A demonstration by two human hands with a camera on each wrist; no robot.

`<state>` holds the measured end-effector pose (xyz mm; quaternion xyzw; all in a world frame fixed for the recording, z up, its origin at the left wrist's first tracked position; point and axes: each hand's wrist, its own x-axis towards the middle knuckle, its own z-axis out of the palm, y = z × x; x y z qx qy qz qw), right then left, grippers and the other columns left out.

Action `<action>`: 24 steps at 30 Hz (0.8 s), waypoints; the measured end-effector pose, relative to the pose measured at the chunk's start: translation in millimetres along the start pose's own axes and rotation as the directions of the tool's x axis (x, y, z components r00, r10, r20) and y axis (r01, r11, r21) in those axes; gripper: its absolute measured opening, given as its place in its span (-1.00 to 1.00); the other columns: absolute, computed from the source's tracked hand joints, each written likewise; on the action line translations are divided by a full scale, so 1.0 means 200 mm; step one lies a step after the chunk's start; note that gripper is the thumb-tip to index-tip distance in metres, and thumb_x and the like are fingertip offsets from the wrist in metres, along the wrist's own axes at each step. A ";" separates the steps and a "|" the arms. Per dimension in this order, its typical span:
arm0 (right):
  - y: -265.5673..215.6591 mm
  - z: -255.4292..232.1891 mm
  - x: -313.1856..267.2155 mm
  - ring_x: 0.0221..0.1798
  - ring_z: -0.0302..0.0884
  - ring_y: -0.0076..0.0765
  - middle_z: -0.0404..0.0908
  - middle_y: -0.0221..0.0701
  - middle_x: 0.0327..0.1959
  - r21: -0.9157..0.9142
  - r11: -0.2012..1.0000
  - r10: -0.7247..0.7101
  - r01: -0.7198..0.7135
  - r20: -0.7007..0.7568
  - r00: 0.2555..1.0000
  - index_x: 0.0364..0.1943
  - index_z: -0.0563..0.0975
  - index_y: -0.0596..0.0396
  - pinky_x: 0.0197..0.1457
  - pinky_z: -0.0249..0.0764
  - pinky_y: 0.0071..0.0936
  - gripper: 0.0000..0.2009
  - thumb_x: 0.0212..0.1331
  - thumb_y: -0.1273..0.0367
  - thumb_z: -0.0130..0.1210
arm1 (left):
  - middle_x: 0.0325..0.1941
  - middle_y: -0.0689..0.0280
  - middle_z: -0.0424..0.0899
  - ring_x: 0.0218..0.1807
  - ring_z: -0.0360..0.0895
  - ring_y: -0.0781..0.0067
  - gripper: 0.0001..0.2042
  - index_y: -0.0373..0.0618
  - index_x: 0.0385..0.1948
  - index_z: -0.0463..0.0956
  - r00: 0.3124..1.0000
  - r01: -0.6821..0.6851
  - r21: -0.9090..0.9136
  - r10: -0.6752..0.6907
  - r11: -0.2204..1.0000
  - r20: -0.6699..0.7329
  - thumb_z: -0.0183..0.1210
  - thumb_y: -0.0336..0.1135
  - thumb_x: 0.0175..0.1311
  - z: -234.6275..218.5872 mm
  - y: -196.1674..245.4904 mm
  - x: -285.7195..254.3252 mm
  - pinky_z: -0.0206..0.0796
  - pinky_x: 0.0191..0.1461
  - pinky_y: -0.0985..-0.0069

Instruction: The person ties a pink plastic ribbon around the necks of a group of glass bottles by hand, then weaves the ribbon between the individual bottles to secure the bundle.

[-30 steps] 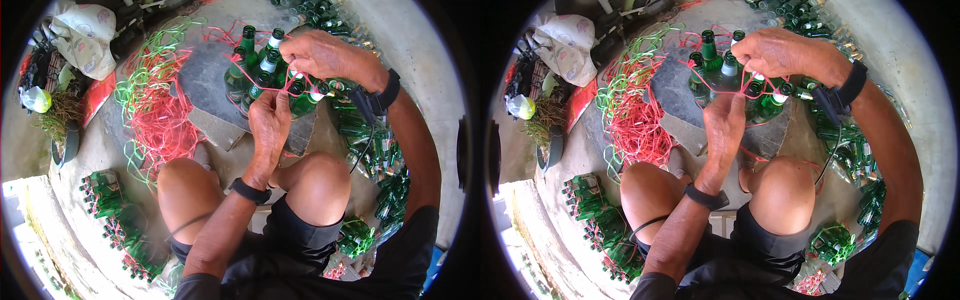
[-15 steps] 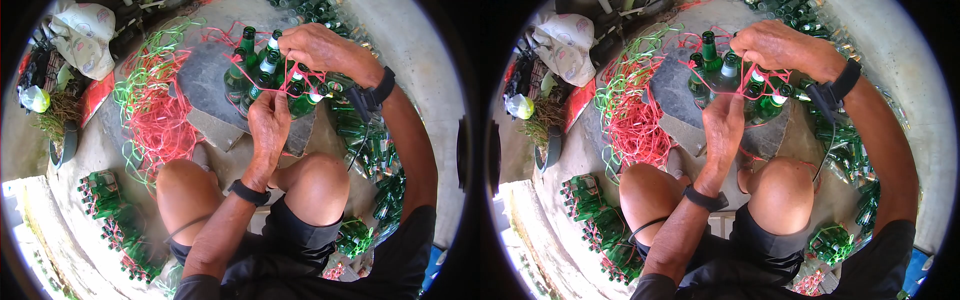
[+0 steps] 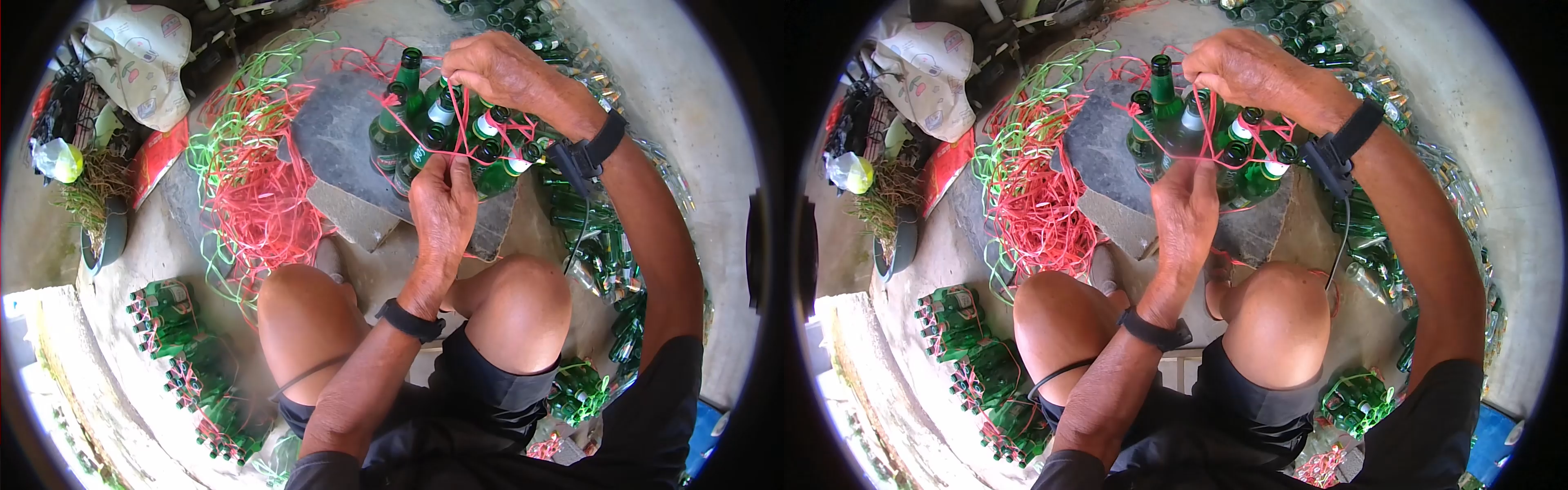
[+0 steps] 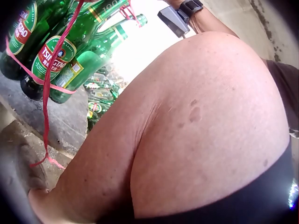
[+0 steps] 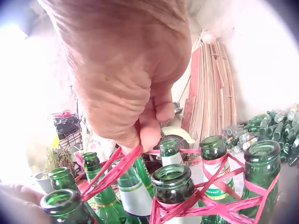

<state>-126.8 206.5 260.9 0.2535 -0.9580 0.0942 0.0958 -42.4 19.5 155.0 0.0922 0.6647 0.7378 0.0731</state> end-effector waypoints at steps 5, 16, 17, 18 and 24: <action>0.06 0.05 0.02 -0.19 0.62 0.18 0.64 -0.11 -0.38 -0.010 1.000 -0.027 0.027 0.036 0.999 -0.29 0.64 0.14 -0.13 0.48 0.04 -0.89 0.19 0.39 0.23 | -0.62 0.12 0.53 -0.58 0.43 0.35 -0.77 -0.31 -0.26 0.59 1.000 0.027 0.023 -0.027 0.999 -0.003 0.09 -0.31 0.51 0.00 0.02 0.00 0.34 -0.38 0.32; 0.04 0.03 0.11 -0.19 0.67 0.10 0.71 -0.11 -0.31 0.103 0.991 0.067 -0.086 0.176 0.982 -0.28 0.67 0.23 -0.11 0.54 -0.09 -0.83 0.14 0.38 0.23 | -0.58 0.04 0.57 -0.55 0.51 0.18 -0.75 -0.28 -0.20 0.62 0.999 0.026 0.033 -0.025 0.999 -0.030 0.06 -0.28 0.53 0.01 0.03 -0.01 0.37 -0.35 0.27; 0.05 0.04 0.12 -0.19 0.67 0.10 0.71 -0.11 -0.31 0.104 0.991 0.066 -0.086 0.176 0.982 -0.28 0.67 0.23 -0.11 0.54 -0.09 -0.83 0.14 0.38 0.23 | -0.57 0.03 0.58 -0.55 0.51 0.16 -0.75 -0.27 -0.21 0.62 0.999 0.012 0.036 -0.011 0.999 -0.033 0.06 -0.27 0.53 0.01 0.02 -0.01 0.37 -0.35 0.27; 0.06 0.05 0.13 -0.27 0.69 0.03 0.70 -0.12 -0.37 0.117 0.992 0.038 -0.056 0.151 0.988 -0.31 0.66 0.25 -0.17 0.55 -0.12 -0.83 0.13 0.39 0.24 | -0.57 0.03 0.58 -0.55 0.51 0.16 -0.75 -0.27 -0.21 0.62 0.999 0.013 0.037 -0.012 0.999 -0.033 0.06 -0.27 0.53 0.00 0.03 -0.01 0.37 -0.35 0.27; 0.02 0.02 0.15 -0.70 0.55 -0.33 0.56 -0.24 -0.71 0.182 0.941 0.228 -0.286 0.285 0.931 -0.36 0.68 0.19 -0.54 0.46 -0.22 -0.91 0.18 0.46 0.20 | -0.57 0.04 0.59 -0.55 0.52 0.16 -0.75 -0.25 -0.20 0.64 0.997 0.070 0.046 -0.069 0.996 -0.019 0.06 -0.27 0.53 0.00 0.05 -0.01 0.37 -0.35 0.27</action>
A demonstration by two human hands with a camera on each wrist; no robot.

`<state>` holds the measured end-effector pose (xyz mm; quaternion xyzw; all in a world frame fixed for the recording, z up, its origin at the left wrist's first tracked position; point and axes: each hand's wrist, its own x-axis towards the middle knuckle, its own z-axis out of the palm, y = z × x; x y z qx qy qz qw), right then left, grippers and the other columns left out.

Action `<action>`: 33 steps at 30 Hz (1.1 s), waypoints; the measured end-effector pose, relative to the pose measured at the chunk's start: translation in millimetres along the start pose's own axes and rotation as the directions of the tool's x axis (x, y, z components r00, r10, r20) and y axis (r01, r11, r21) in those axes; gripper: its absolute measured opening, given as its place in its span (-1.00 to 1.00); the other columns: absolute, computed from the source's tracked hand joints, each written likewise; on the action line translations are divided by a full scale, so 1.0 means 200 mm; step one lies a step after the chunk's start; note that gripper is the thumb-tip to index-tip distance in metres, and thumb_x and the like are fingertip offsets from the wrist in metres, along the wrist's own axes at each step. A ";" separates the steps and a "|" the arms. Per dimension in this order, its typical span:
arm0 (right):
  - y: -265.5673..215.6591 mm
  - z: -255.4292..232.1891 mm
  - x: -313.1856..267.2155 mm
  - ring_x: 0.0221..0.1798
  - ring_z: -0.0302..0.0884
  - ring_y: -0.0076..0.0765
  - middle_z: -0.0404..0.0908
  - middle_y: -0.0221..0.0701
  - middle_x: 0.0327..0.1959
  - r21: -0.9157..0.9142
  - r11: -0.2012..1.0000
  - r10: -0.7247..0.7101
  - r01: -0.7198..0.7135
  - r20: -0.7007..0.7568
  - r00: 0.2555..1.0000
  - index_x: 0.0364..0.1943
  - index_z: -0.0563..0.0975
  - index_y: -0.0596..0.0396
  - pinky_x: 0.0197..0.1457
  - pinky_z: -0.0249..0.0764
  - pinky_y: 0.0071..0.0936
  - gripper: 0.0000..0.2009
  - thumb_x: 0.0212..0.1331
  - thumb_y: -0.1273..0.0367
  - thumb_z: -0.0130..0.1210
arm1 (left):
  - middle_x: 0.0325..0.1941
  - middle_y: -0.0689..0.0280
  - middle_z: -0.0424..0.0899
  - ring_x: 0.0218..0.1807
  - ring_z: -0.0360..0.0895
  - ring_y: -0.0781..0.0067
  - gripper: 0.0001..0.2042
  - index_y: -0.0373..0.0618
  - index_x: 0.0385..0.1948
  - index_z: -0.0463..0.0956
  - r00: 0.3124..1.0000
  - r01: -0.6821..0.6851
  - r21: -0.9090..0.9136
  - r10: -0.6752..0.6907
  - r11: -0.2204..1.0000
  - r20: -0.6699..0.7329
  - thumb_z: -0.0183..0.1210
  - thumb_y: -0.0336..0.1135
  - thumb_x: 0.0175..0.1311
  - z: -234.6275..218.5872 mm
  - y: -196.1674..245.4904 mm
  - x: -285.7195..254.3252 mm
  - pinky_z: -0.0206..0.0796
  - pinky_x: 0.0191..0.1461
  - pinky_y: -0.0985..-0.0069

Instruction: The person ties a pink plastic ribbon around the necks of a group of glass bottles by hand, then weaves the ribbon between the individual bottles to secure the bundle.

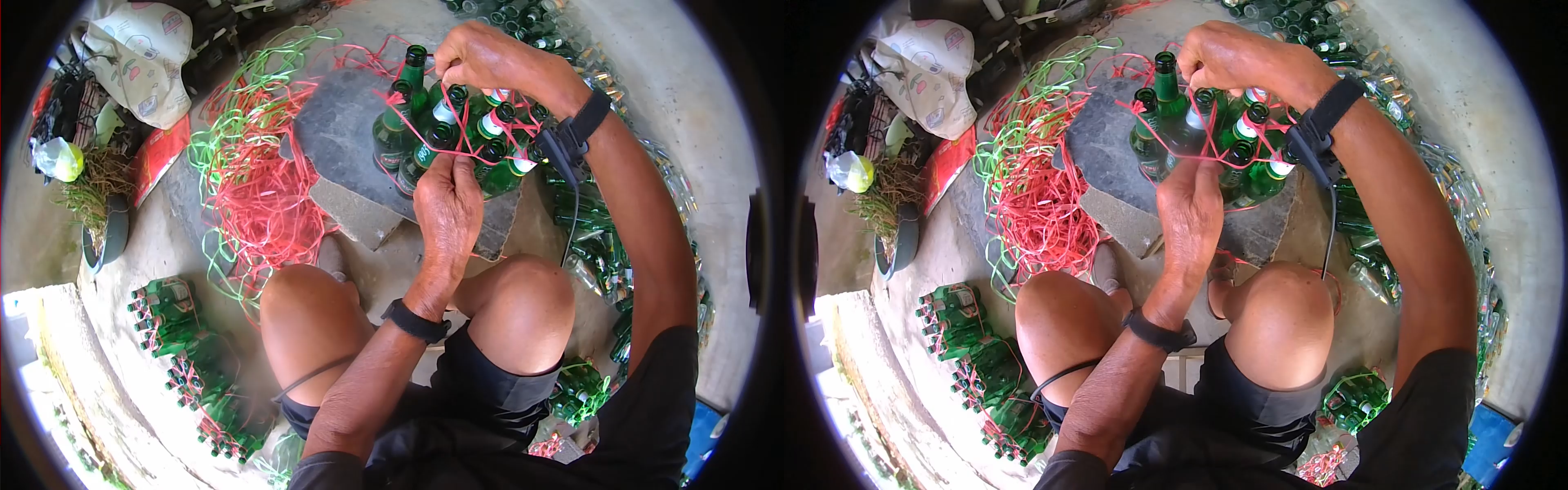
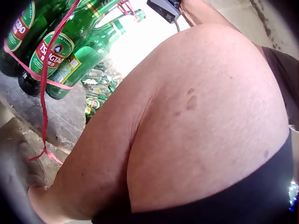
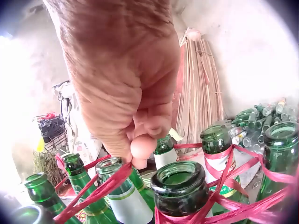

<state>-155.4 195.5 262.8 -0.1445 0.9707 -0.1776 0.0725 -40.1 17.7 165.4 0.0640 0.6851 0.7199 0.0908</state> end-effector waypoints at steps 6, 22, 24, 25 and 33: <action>0.06 0.03 0.01 -0.78 0.48 -0.40 0.54 -0.27 -0.73 0.003 0.997 0.082 -0.083 0.064 0.995 -0.40 0.65 0.25 -0.72 0.34 -0.34 -0.88 0.22 0.46 0.19 | -0.55 0.01 0.61 -0.53 0.58 0.12 -0.76 -0.24 -0.19 0.66 0.999 -0.035 0.033 0.035 0.999 -0.011 0.07 -0.28 0.50 -0.01 -0.01 0.00 0.40 -0.33 0.26; 0.00 -0.02 -0.01 -0.75 0.52 -0.45 0.53 -0.35 -0.74 0.099 0.981 0.151 -0.170 0.175 0.973 -0.33 0.69 0.22 -0.73 0.37 -0.43 -0.87 0.26 0.45 0.14 | -0.63 0.02 0.51 -0.59 0.51 0.15 -0.75 -0.33 -0.41 0.56 0.999 -0.035 0.072 0.035 0.997 -0.006 0.07 -0.34 0.44 -0.03 0.00 -0.02 0.37 -0.38 0.25; 0.02 -0.01 -0.01 -0.76 0.51 -0.45 0.53 -0.35 -0.73 0.099 0.983 0.137 -0.156 0.171 0.976 -0.32 0.69 0.23 -0.73 0.35 -0.43 -0.86 0.25 0.46 0.13 | -0.64 0.02 0.51 -0.59 0.52 0.15 -0.75 -0.33 -0.43 0.55 1.000 -0.024 0.082 0.024 0.996 0.001 0.07 -0.34 0.44 -0.04 0.01 -0.02 0.37 -0.38 0.24; 0.04 0.00 -0.02 -0.77 0.50 -0.46 0.53 -0.34 -0.73 0.098 0.985 0.125 -0.142 0.167 0.978 -0.31 0.69 0.24 -0.73 0.34 -0.44 -0.86 0.25 0.47 0.12 | -0.62 0.02 0.52 -0.54 0.49 0.21 -0.74 -0.38 -0.40 0.58 1.000 0.000 0.075 0.000 0.997 0.005 0.06 -0.34 0.38 -0.04 0.01 -0.02 0.37 -0.33 0.25; 0.18 0.02 -0.03 -0.60 0.55 -0.37 0.47 -0.28 -0.72 0.012 0.985 -0.170 0.170 0.127 0.977 -0.56 0.51 0.27 -0.59 0.25 -0.22 -0.84 0.09 0.46 0.12 | -0.58 0.01 0.56 -0.48 0.51 0.26 -0.73 -0.44 -0.37 0.62 0.999 0.034 0.101 -0.036 0.994 0.011 0.06 -0.34 0.31 -0.06 -0.02 -0.03 0.39 -0.27 0.28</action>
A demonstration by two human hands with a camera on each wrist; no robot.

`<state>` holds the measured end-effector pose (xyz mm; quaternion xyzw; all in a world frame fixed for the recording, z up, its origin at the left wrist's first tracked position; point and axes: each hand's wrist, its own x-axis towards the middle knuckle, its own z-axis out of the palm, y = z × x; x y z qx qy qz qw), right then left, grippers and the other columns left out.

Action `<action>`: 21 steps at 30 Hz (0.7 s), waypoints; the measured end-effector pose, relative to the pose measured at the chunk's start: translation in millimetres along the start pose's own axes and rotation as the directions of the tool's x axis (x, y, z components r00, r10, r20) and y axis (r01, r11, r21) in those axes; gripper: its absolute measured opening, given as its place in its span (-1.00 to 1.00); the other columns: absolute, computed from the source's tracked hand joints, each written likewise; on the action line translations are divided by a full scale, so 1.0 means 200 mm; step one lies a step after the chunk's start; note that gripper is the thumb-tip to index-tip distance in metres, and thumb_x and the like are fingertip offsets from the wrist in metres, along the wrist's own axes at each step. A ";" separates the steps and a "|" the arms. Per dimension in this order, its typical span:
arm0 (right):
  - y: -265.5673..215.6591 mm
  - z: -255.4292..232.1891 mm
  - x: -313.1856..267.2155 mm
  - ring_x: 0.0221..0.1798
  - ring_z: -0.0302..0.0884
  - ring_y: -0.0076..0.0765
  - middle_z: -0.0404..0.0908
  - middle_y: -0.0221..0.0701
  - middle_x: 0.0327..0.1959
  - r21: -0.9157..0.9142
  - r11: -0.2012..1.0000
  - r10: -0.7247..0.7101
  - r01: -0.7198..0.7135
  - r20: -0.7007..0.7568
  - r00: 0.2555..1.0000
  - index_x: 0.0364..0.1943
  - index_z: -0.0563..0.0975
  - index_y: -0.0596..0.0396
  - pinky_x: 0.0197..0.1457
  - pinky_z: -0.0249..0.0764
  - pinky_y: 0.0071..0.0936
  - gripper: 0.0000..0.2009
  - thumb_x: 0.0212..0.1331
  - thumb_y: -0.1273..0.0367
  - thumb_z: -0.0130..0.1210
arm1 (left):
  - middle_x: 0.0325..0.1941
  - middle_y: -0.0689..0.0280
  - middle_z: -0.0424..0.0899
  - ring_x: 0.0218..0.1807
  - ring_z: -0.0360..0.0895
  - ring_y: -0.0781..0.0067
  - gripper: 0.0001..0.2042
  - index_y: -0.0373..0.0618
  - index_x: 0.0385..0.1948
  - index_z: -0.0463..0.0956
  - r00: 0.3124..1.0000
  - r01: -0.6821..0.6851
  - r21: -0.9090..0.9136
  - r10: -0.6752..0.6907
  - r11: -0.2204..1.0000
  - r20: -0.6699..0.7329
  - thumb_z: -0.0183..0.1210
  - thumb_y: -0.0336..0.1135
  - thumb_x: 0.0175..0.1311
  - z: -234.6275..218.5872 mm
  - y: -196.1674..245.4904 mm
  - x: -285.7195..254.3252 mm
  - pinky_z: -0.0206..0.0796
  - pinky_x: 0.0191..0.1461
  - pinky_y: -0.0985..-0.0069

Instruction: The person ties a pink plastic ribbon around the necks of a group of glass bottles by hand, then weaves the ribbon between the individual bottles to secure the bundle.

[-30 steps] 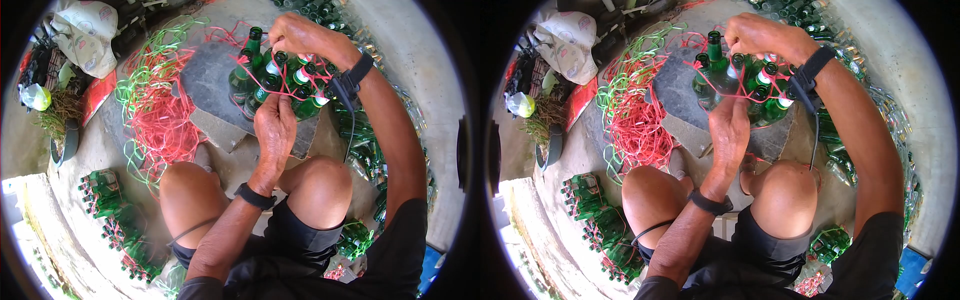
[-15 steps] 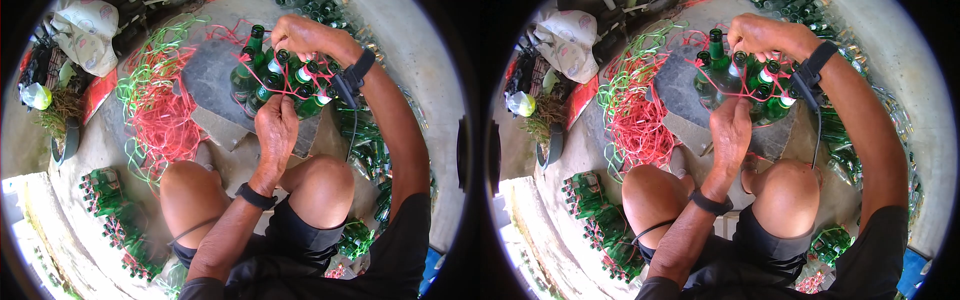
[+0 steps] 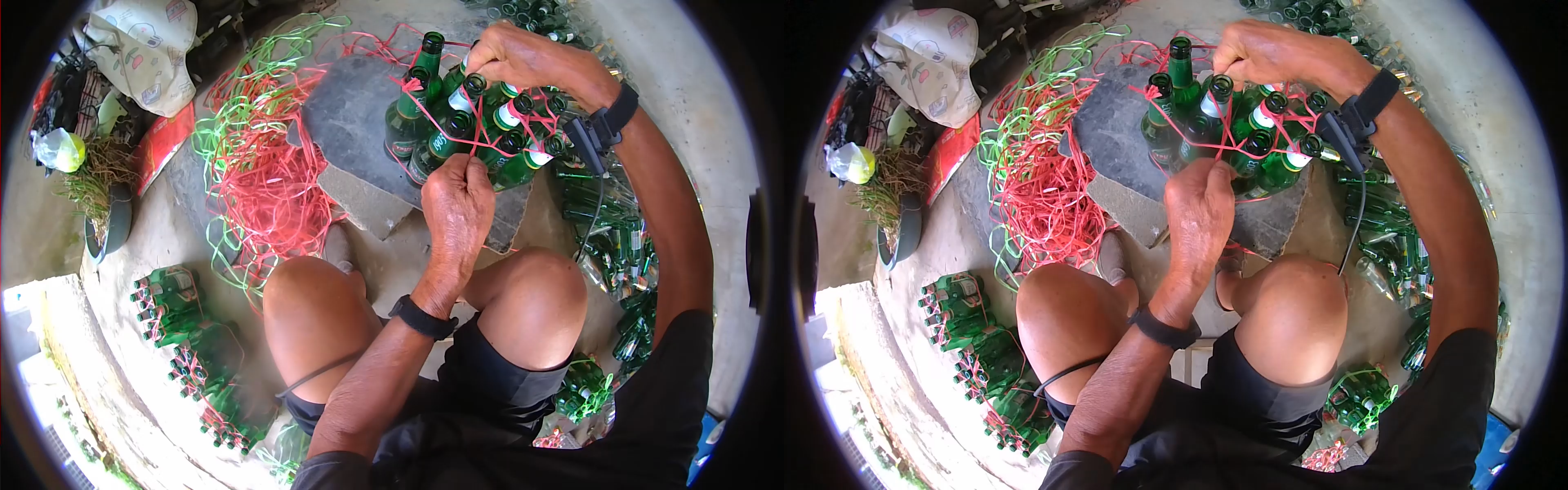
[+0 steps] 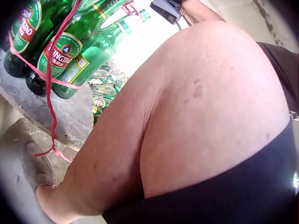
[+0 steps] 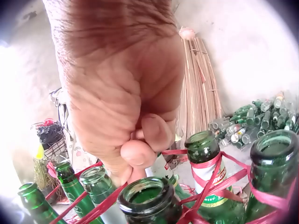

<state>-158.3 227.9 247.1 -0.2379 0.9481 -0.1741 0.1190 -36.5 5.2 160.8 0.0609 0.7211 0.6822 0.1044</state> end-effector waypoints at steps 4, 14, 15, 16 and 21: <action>-0.03 0.01 -0.06 -0.49 0.57 -0.16 0.45 -0.13 -0.62 -0.149 0.989 0.003 -0.002 0.006 1.000 -0.38 0.55 0.32 -0.35 0.45 -0.24 -0.87 0.14 0.46 0.11 | -0.58 0.02 0.57 -0.48 0.51 0.29 -0.74 -0.42 -0.37 0.62 0.999 -0.024 0.013 0.024 1.000 0.022 0.06 -0.35 0.32 -0.01 -0.03 -0.05 0.40 -0.28 0.30; -0.33 0.11 -0.36 -0.29 0.63 0.13 0.66 -0.11 -0.40 -0.021 0.982 0.161 -0.189 -0.437 0.885 -0.27 0.64 0.24 -0.19 0.53 -0.11 -0.80 0.25 0.33 0.18 | -0.49 0.03 0.60 -0.41 0.51 0.35 -0.75 -0.38 -0.28 0.62 0.998 -0.058 0.005 0.058 0.998 0.021 0.02 -0.36 0.41 -0.04 0.02 -0.07 0.42 -0.22 0.32; -0.38 0.14 -0.38 -0.29 0.63 0.13 0.66 -0.11 -0.40 -0.020 0.981 0.164 -0.192 -0.442 0.882 -0.27 0.64 0.24 -0.19 0.53 -0.11 -0.80 0.25 0.33 0.18 | -0.49 0.03 0.60 -0.41 0.51 0.35 -0.75 -0.38 -0.28 0.62 0.998 -0.062 0.008 0.061 0.998 0.026 0.02 -0.36 0.41 -0.03 0.03 -0.08 0.42 -0.22 0.32; -0.45 0.16 -0.40 -0.28 0.62 0.12 0.64 -0.12 -0.38 0.021 0.986 0.161 -0.168 -0.435 0.886 -0.26 0.64 0.22 -0.18 0.52 -0.11 -0.80 0.24 0.33 0.21 | -0.47 0.03 0.61 -0.39 0.51 0.35 -0.74 -0.37 -0.26 0.62 0.996 -0.094 -0.002 0.094 0.996 0.004 0.01 -0.35 0.44 -0.02 0.04 -0.08 0.42 -0.21 0.32; -0.49 0.31 -0.44 -0.25 0.60 0.10 0.60 -0.12 -0.35 0.063 0.987 0.160 -0.149 -0.476 0.865 -0.26 0.64 0.24 -0.15 0.50 -0.09 -0.77 0.21 0.30 0.30 | -0.50 -0.05 0.60 -0.51 0.51 0.03 -0.73 -0.29 -0.30 0.59 0.979 -0.201 0.001 0.201 0.980 -0.016 0.06 -0.27 0.55 -0.02 0.00 -0.04 0.40 -0.32 0.24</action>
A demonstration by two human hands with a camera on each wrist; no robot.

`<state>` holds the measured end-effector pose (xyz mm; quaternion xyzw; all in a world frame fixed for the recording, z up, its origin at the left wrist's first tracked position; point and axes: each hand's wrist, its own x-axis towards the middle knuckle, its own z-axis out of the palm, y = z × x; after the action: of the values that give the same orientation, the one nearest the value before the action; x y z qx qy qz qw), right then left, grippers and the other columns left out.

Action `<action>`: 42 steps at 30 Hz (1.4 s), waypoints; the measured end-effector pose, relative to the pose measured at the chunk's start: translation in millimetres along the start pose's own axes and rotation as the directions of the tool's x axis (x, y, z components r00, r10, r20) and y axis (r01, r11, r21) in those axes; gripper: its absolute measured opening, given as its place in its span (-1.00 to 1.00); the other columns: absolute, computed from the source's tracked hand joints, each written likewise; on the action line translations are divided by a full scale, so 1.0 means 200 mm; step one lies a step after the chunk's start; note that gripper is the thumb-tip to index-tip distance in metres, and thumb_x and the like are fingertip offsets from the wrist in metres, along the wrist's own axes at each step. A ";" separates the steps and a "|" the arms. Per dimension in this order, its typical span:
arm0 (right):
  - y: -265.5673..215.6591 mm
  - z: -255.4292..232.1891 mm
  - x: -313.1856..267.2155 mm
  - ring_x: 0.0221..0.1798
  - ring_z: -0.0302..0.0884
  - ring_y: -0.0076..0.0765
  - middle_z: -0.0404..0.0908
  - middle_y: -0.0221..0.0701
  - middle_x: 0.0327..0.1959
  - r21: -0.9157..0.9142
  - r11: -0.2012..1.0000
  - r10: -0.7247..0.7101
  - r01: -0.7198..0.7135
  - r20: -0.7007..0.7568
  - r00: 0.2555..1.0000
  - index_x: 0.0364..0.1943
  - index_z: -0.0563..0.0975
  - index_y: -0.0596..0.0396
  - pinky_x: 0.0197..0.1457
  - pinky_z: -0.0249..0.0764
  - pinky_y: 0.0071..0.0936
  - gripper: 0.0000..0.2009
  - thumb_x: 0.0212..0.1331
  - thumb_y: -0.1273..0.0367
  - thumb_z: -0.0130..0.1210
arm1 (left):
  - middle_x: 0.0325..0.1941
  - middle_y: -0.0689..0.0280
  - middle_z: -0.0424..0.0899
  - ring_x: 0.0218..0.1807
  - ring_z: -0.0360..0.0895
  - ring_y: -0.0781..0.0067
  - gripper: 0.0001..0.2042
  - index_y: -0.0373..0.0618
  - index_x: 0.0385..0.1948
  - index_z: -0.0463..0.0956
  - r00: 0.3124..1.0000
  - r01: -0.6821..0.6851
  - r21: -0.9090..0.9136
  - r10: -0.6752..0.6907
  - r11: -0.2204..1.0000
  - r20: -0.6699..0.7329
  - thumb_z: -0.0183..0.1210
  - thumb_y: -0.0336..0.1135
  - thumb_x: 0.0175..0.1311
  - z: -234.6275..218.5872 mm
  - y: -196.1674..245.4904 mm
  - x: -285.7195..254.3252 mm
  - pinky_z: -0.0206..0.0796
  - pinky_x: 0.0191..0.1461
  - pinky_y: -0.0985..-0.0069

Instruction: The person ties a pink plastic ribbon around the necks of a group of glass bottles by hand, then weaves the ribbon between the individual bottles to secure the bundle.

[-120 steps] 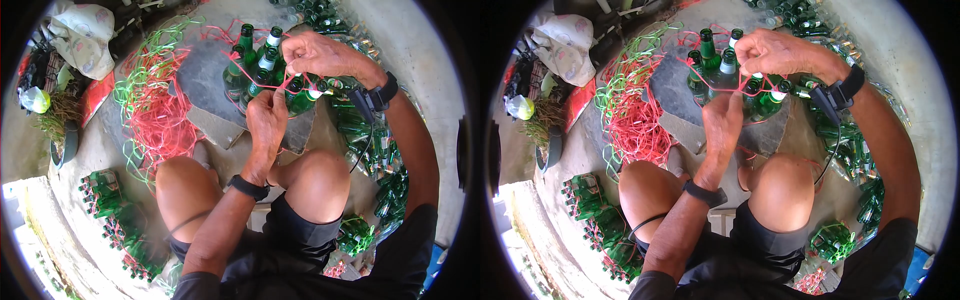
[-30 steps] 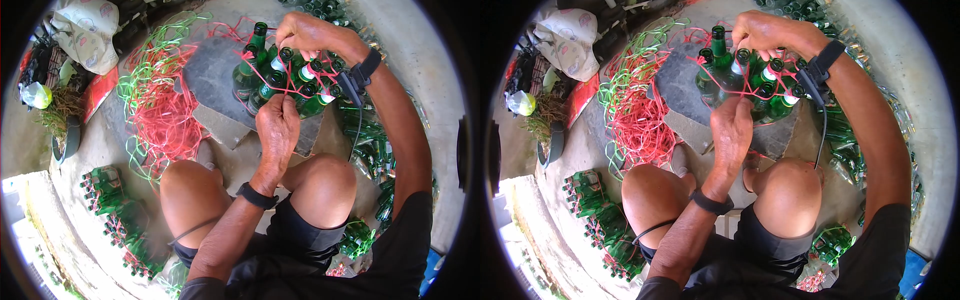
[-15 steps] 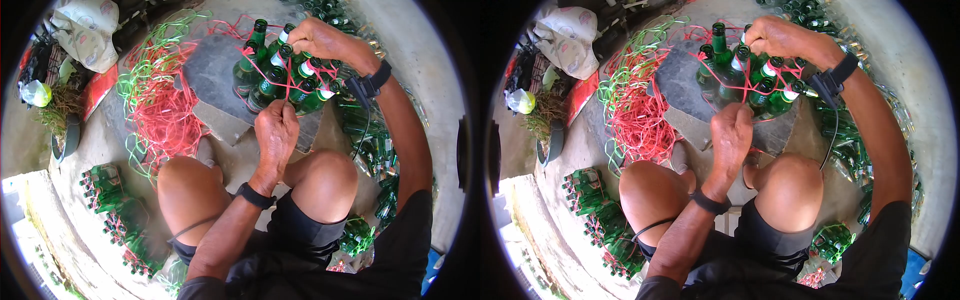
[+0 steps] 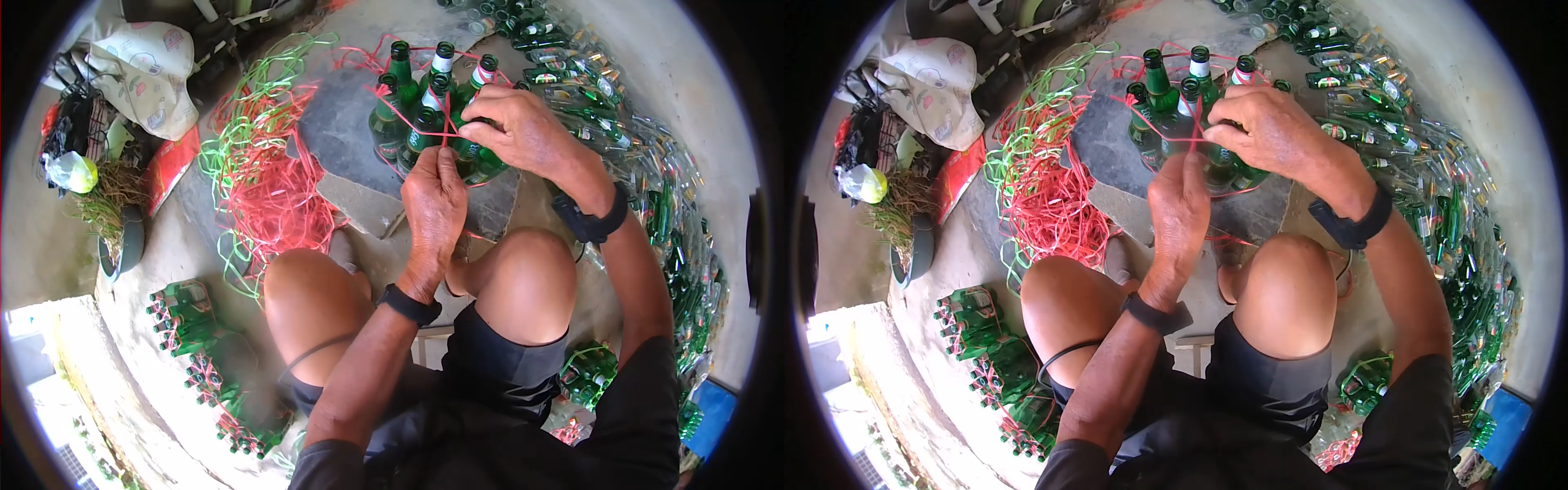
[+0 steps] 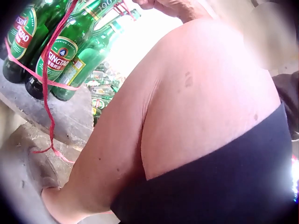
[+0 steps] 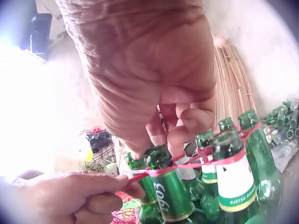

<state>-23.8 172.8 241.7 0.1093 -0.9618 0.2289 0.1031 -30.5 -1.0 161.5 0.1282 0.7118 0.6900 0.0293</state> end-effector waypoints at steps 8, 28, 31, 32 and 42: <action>-0.03 0.08 -0.04 -0.16 0.60 0.13 0.60 -0.15 -0.26 -0.040 0.998 0.055 -0.057 -0.063 0.996 -0.22 0.63 0.23 -0.07 0.50 -0.06 -0.77 0.17 0.33 0.32 | -0.58 0.29 0.55 -0.50 0.42 0.54 -0.75 -0.32 -0.35 0.62 0.988 0.050 0.013 -0.052 0.999 0.147 0.09 -0.35 0.51 -0.10 -0.04 0.08 0.33 -0.38 0.42; -0.06 0.08 -0.05 -0.15 0.61 0.05 0.55 -0.28 -0.18 -0.133 0.990 -0.040 0.046 0.049 0.998 -0.18 0.64 0.09 -0.13 0.53 -0.09 -0.82 0.12 0.53 0.24 | -0.50 0.16 0.64 -0.42 0.54 0.41 -0.80 -0.35 -0.40 0.64 0.990 0.086 -0.001 -0.085 0.996 0.114 0.09 -0.45 0.40 -0.09 -0.09 0.08 0.42 -0.24 0.39; -0.04 0.08 -0.03 -0.11 0.59 0.06 0.53 -0.25 -0.17 -0.096 0.993 -0.061 0.065 0.047 0.997 -0.17 0.65 0.13 -0.09 0.53 -0.09 -0.80 0.09 0.55 0.24 | -0.52 0.15 0.63 -0.43 0.55 0.40 -0.80 -0.34 -0.40 0.64 0.991 0.082 0.009 -0.082 0.997 0.110 0.09 -0.44 0.39 -0.09 -0.09 0.08 0.42 -0.24 0.38; -0.04 0.07 -0.03 -0.11 0.59 0.06 0.53 -0.25 -0.17 -0.094 0.993 -0.064 0.068 0.049 0.997 -0.17 0.65 0.13 -0.09 0.53 -0.09 -0.80 0.09 0.55 0.24 | -0.53 0.14 0.63 -0.43 0.55 0.39 -0.80 -0.34 -0.40 0.64 0.991 0.075 0.013 -0.076 0.997 0.107 0.09 -0.44 0.39 -0.09 -0.09 0.08 0.42 -0.25 0.38; -0.08 0.02 0.00 -0.03 0.56 0.06 0.51 -0.18 -0.15 -0.053 0.997 -0.048 0.055 0.119 0.992 -0.28 0.63 0.32 0.03 0.49 -0.08 -0.87 0.05 0.58 0.23 | -0.57 0.16 0.60 -0.48 0.51 0.41 -0.79 -0.34 -0.43 0.62 0.992 0.084 0.011 -0.084 0.996 0.097 0.09 -0.44 0.39 -0.11 -0.08 0.08 0.41 -0.28 0.37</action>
<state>-20.7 156.8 245.7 0.1443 -0.9691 0.1923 0.0554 -53.2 -18.4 148.1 0.1316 0.7166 0.6787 0.0925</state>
